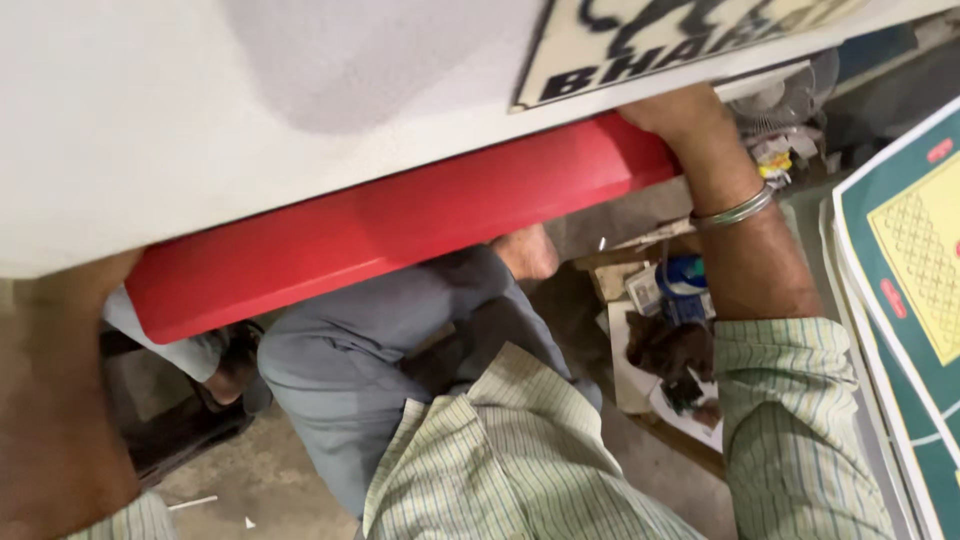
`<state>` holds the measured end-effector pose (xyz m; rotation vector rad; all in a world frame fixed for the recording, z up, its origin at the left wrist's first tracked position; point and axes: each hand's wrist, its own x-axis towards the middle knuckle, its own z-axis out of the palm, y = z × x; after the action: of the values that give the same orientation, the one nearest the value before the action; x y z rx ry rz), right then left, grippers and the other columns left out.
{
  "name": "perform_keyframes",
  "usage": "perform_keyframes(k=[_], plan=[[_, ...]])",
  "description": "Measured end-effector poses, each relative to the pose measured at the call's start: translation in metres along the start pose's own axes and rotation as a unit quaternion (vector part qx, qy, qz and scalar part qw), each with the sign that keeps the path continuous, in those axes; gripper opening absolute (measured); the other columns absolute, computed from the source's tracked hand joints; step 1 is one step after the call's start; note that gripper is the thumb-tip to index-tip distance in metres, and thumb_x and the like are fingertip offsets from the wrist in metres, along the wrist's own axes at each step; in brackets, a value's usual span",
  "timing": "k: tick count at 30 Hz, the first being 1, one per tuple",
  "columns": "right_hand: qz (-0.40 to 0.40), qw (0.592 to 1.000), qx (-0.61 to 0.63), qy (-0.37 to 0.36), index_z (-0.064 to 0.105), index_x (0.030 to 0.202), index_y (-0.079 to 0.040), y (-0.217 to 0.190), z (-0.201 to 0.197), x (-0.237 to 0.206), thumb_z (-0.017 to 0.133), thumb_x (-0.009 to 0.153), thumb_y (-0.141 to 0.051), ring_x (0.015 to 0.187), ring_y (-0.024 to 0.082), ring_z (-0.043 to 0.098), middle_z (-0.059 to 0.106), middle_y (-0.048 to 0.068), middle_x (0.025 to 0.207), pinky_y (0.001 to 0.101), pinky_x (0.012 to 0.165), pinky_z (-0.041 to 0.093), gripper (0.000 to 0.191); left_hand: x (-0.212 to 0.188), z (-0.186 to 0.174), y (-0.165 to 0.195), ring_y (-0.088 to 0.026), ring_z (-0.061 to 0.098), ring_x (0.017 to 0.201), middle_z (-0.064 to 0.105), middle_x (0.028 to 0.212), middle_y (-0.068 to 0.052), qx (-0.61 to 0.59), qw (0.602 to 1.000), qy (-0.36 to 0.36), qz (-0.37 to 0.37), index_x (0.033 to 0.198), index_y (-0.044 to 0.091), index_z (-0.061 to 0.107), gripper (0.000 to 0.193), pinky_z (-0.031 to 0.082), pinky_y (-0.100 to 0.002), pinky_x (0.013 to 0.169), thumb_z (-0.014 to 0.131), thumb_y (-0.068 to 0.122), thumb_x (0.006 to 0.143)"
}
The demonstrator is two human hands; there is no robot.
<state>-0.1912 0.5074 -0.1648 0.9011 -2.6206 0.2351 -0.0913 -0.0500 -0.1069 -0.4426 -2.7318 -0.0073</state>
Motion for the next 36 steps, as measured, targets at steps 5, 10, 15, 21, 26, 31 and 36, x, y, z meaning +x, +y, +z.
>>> perform_keyframes(k=[5,10,15,21,26,31,36], plan=[[-0.061,0.993,-0.01,0.104,0.07,0.121,0.005,0.013,-0.006,-0.03,0.065,0.094,-0.015,0.114,0.042,0.066,0.071,0.025,0.122,0.0508,0.097,0.05,0.033,-0.014,-0.024,0.028,-0.036,0.068,0.098,0.07,0.108,-0.015,0.005,1.0,-0.024,-0.008,0.115,0.008,0.072,0.029,0.054,-0.049,0.085,0.067,0.033,0.1],[0.087,0.989,0.115,0.027,0.068,0.125,0.003,0.03,-0.002,-0.041,0.067,0.101,-0.017,0.121,0.04,0.064,0.068,0.023,0.128,0.0494,0.105,0.05,0.031,-0.011,-0.021,0.036,-0.036,0.068,0.101,0.07,0.112,-0.015,0.004,1.0,-0.022,0.002,0.117,0.009,0.072,0.034,0.054,-0.049,0.089,0.067,0.037,0.098],[0.152,0.983,0.105,0.016,0.066,0.128,0.003,0.024,-0.009,-0.05,0.067,0.105,-0.015,0.129,0.041,0.059,0.065,0.023,0.133,0.0494,0.112,0.047,0.03,-0.024,-0.018,0.043,-0.036,0.068,0.105,0.07,0.116,-0.016,0.036,0.999,-0.013,0.021,0.118,0.009,0.071,0.039,0.054,-0.049,0.092,0.067,0.04,0.096],[0.217,0.965,0.081,0.125,0.063,0.132,0.003,-0.056,-0.046,-0.116,0.068,0.109,-0.014,0.138,0.041,0.054,0.06,0.023,0.14,0.0494,0.12,0.043,0.029,-0.119,-0.02,0.108,-0.036,0.069,0.11,0.071,0.121,-0.014,-0.078,0.996,-0.05,0.012,0.116,0.007,0.07,0.035,0.053,-0.051,0.097,0.067,0.033,0.092],[0.289,0.939,-0.117,0.146,0.063,0.142,0.002,-0.111,-0.065,-0.201,0.075,0.107,-0.015,0.157,0.045,0.038,0.051,0.024,0.16,0.0576,0.133,0.026,0.041,-0.181,0.058,0.17,-0.028,0.071,0.095,0.074,0.101,-0.01,-0.354,0.934,0.05,-0.007,0.1,0.003,0.072,0.012,0.057,-0.04,0.087,0.075,0.011,0.091],[0.381,0.893,-0.206,0.12,0.05,0.147,0.009,-0.102,-0.108,-0.26,0.078,0.102,-0.022,0.151,0.053,0.03,0.038,0.034,0.157,0.0621,0.126,0.021,0.061,-0.179,0.168,0.165,-0.023,0.072,0.093,0.075,0.102,-0.011,-0.445,0.881,-0.032,-0.16,0.105,0.001,0.074,0.013,0.056,-0.034,0.087,0.073,0.012,0.098],[0.431,0.87,-0.239,0.005,0.057,0.139,0.009,-0.097,-0.126,-0.295,0.078,0.097,-0.023,0.139,0.045,0.051,0.056,0.03,0.149,0.0532,0.116,0.038,0.057,-0.162,0.249,0.155,-0.014,0.071,0.101,0.075,0.108,-0.008,-0.613,0.749,-0.051,-0.246,0.113,0.001,0.07,0.015,0.056,-0.028,0.095,0.067,0.014,0.105]])
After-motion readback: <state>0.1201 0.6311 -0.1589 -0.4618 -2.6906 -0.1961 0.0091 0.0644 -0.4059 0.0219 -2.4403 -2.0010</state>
